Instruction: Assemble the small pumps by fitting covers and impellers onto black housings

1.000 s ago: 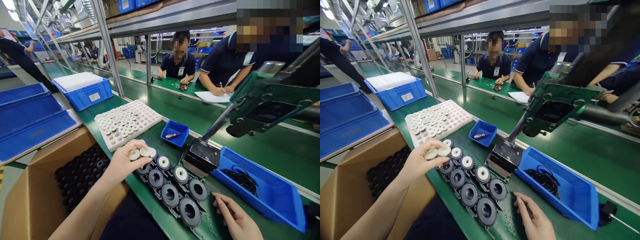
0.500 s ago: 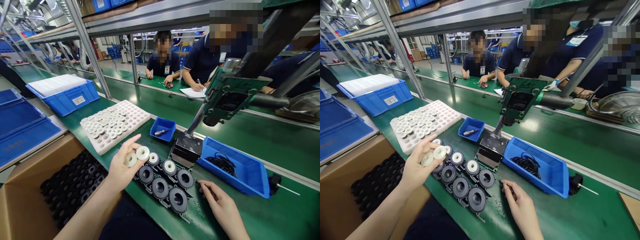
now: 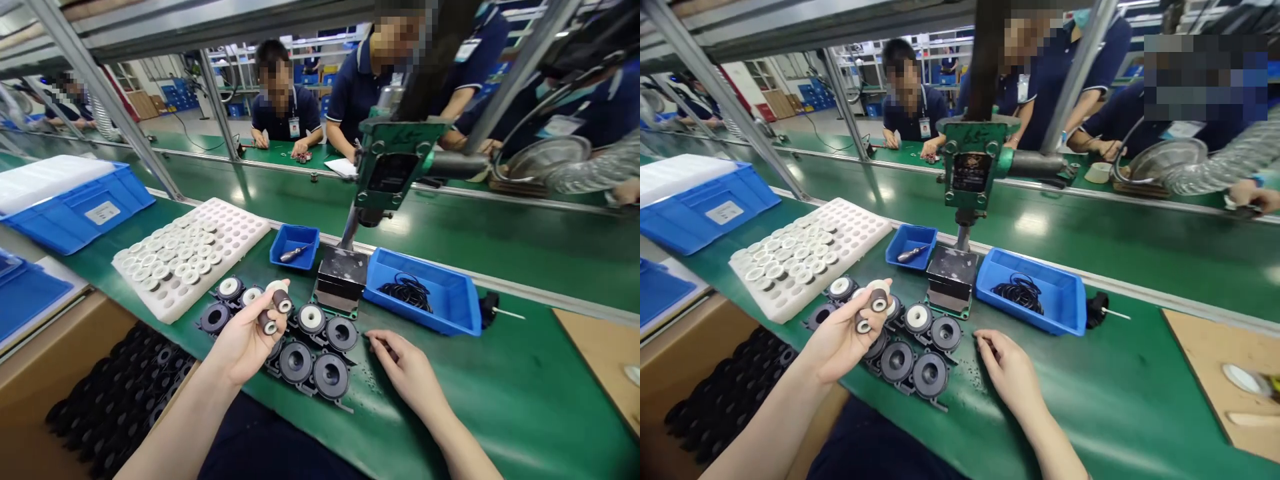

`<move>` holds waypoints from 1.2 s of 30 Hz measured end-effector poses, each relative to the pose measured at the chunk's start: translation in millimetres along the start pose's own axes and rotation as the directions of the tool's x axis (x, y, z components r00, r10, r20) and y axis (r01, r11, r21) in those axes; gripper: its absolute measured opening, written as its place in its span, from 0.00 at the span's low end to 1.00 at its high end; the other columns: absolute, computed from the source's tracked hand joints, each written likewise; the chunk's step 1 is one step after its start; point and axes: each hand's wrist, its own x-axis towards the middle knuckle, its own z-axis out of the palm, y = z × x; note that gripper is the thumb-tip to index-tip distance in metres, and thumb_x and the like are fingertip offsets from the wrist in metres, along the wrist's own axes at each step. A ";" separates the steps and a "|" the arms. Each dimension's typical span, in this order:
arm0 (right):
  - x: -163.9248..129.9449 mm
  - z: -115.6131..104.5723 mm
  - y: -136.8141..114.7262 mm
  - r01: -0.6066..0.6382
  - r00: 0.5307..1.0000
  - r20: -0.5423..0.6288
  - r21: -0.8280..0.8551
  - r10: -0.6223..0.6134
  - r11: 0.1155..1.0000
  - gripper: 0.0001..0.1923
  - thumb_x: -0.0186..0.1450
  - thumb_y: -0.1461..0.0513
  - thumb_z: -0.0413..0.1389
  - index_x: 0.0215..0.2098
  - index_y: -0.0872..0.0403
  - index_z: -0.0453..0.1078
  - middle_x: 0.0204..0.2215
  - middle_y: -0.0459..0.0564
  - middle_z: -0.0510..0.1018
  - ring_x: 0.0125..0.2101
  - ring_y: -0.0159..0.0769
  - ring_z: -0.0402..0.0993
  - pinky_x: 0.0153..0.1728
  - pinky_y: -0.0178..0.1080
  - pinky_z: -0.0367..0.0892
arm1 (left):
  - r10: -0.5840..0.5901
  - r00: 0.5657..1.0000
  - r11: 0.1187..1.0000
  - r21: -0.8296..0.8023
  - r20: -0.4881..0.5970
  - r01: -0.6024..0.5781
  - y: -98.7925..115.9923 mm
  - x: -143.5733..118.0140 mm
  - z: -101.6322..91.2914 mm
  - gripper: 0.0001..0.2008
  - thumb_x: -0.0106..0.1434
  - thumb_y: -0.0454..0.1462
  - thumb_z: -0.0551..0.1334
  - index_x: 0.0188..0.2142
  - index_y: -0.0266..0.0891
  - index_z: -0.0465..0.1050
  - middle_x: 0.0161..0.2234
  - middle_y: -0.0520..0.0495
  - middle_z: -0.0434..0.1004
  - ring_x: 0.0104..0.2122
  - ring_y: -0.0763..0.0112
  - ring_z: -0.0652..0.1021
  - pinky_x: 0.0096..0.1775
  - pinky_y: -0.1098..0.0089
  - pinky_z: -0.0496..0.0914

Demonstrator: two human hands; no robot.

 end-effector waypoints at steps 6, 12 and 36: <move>-5.4 1.7 -0.6 0.062 0.998 -0.011 -0.041 -0.062 0.997 0.16 0.72 0.55 0.47 0.44 0.52 0.75 0.42 0.51 0.83 0.44 0.41 0.80 0.47 0.44 0.73 | -0.165 0.983 0.986 0.018 0.083 0.164 -25.6 -25.2 30.5 0.18 0.68 0.31 0.63 0.56 0.33 0.71 0.33 0.48 0.71 0.20 0.86 0.68 0.21 0.82 0.68; -10.3 3.7 -4.7 0.123 0.991 -0.045 -0.042 -0.125 0.992 0.11 0.72 0.63 0.49 0.42 0.52 0.75 0.40 0.51 0.83 0.42 0.39 0.79 0.45 0.41 0.72 | -0.528 0.825 0.849 0.113 0.204 0.515 -62.5 -50.9 54.3 0.13 0.65 0.37 0.68 0.49 0.37 0.76 0.25 0.53 0.67 0.16 0.87 0.67 0.19 0.83 0.64; -17.2 3.5 -14.8 0.231 0.973 0.043 -0.216 -0.228 0.949 0.09 0.72 0.63 0.51 0.43 0.55 0.73 0.36 0.52 0.79 0.38 0.40 0.74 0.43 0.41 0.68 | 0.203 0.872 -0.203 0.891 0.445 -0.407 -51.7 19.1 15.2 0.18 0.61 0.44 0.68 0.50 0.44 0.76 0.38 0.47 0.82 0.35 0.64 0.81 0.40 0.65 0.77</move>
